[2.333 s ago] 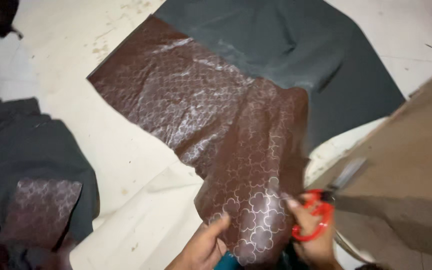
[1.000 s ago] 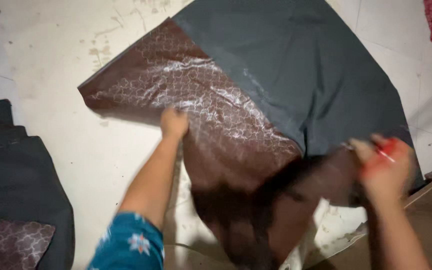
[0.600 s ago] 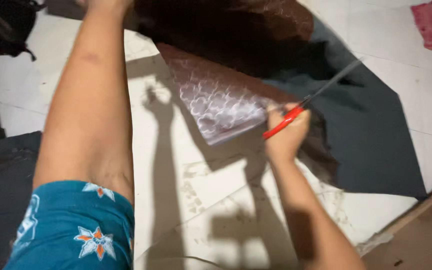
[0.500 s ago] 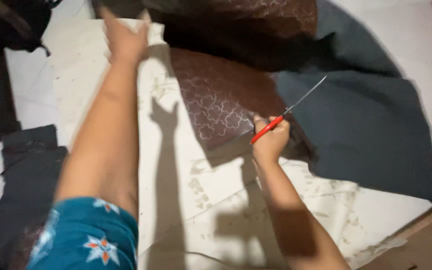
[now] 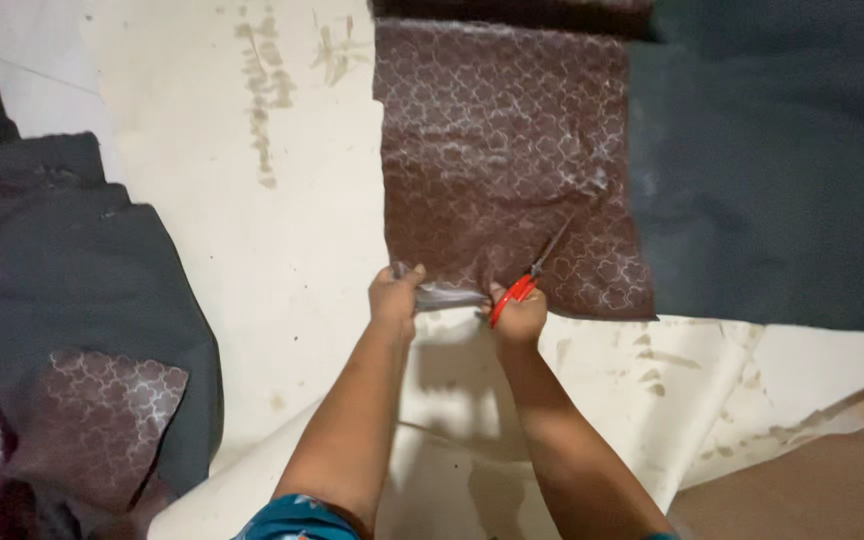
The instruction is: The person uses red-handled scissors to cut a brown patterned fabric laid on a white surface. They trim the edges and cut the fabric into smaller pieces, occasionally repositioning the material to continue cutting.
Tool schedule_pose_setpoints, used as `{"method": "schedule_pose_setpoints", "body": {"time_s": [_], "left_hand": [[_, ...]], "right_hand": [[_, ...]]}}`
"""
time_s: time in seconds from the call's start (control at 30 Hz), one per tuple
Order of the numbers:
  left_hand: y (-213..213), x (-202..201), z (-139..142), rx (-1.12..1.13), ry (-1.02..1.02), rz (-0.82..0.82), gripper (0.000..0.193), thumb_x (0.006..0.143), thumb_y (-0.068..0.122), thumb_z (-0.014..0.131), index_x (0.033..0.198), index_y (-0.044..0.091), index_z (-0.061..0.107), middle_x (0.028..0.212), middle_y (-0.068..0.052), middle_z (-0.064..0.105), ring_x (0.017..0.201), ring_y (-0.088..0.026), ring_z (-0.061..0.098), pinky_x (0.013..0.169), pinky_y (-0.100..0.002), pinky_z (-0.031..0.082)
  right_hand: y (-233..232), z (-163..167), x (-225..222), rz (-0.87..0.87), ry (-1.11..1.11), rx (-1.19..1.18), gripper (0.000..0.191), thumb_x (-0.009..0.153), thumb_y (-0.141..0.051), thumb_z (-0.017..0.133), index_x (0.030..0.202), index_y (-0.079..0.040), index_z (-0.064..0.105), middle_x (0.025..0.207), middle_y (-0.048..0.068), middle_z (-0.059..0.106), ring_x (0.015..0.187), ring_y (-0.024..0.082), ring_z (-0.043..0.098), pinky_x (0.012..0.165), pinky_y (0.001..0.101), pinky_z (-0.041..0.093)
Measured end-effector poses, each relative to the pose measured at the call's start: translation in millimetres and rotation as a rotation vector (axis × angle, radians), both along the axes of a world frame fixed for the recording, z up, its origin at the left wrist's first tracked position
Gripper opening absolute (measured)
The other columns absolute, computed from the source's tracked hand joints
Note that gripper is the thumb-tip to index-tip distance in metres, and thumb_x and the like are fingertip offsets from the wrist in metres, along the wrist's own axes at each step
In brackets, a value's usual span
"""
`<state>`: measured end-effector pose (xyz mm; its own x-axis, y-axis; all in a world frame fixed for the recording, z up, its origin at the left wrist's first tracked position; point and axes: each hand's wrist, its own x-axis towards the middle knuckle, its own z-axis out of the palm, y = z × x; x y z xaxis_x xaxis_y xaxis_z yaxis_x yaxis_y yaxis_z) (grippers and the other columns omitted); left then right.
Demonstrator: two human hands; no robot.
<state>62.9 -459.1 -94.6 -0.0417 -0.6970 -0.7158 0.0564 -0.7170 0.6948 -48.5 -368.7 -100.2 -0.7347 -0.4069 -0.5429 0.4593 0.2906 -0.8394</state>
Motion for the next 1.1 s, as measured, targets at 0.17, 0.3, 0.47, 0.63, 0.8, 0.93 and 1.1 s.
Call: {"method": "schedule_pose_setpoints", "body": {"time_s": [0.17, 0.3, 0.47, 0.63, 0.8, 0.93, 1.1], "left_hand": [[21.7, 37.0, -52.3, -0.174, -0.208, 0.004, 0.020, 0.083, 0.003, 0.077, 0.101, -0.003, 0.069, 0.093, -0.009, 0.073, 0.080, -0.018, 0.066, 0.072, -0.032, 0.054], [40.3, 56.4, -83.6, -0.166, -0.328, -0.012, 0.018, 0.085, 0.006, 0.079, 0.096, -0.003, 0.068, 0.085, -0.007, 0.071, 0.072, -0.016, 0.061, 0.065, -0.032, 0.049], [38.1, 71.5, -123.8, -0.109, -0.276, 0.042, 0.015, 0.089, 0.014, 0.076, 0.092, 0.001, 0.070, 0.078, -0.003, 0.066, 0.065, -0.012, 0.054, 0.058, -0.030, 0.044], [14.8, 86.5, -158.2, 0.066, -0.188, 0.017, 0.022, 0.090, 0.021, 0.081, 0.094, 0.003, 0.070, 0.077, -0.004, 0.061, 0.064, -0.015, 0.047, 0.051, -0.031, 0.035], [-8.1, 90.5, -173.6, 0.261, -0.099, 0.109, 0.028, 0.085, 0.030, 0.079, 0.089, 0.004, 0.072, 0.078, -0.002, 0.067, 0.066, -0.014, 0.061, 0.052, -0.030, 0.048], [-23.8, 90.1, -190.5, 0.380, -0.231, 0.098, 0.040, 0.087, 0.041, 0.076, 0.087, 0.002, 0.067, 0.069, -0.001, 0.052, 0.058, -0.017, 0.051, 0.047, -0.037, 0.048], [-23.6, 93.0, -211.6, 0.288, -0.206, 0.101, 0.045, 0.087, 0.041, 0.076, 0.086, -0.004, 0.069, 0.062, -0.001, 0.053, 0.052, -0.014, 0.047, 0.042, -0.034, 0.038]], "right_hand": [[31.1, -41.9, 0.1, -0.139, 0.003, -0.002, 0.025, 0.087, -0.002, 0.074, 0.080, -0.006, 0.049, 0.061, 0.006, 0.054, 0.046, 0.019, 0.053, 0.040, 0.0370, 0.042], [60.0, -63.1, -5.9, 0.340, 0.439, 0.352, 0.033, 0.091, -0.025, 0.080, 0.080, 0.000, 0.061, 0.066, 0.017, 0.064, 0.053, 0.028, 0.058, 0.054, 0.0443, 0.048], [55.9, -77.8, -19.6, 0.720, 0.565, 0.639, 0.048, 0.086, -0.047, 0.079, 0.094, -0.001, 0.070, 0.081, 0.023, 0.072, 0.073, 0.038, 0.068, 0.068, 0.0491, 0.053], [15.2, -125.9, -64.9, 0.769, 0.932, 0.623, 0.047, 0.097, -0.040, 0.075, 0.111, 0.001, 0.059, 0.098, 0.024, 0.070, 0.090, 0.044, 0.068, 0.078, 0.0514, 0.054], [5.4, -180.7, -85.0, 0.668, 1.058, 0.549, 0.048, 0.090, -0.033, 0.077, 0.122, -0.001, 0.059, 0.106, 0.023, 0.068, 0.096, 0.045, 0.065, 0.078, 0.0550, 0.052], [7.2, -208.9, -84.7, 0.663, 0.869, 0.732, 0.043, 0.087, -0.037, 0.081, 0.105, -0.003, 0.062, 0.098, 0.019, 0.069, 0.093, 0.042, 0.066, 0.079, 0.0559, 0.052], [9.5, -225.8, -90.1, 0.602, 0.913, 0.642, 0.043, 0.083, -0.034, 0.082, 0.103, -0.001, 0.062, 0.094, 0.016, 0.068, 0.090, 0.041, 0.066, 0.076, 0.0528, 0.052]]}}
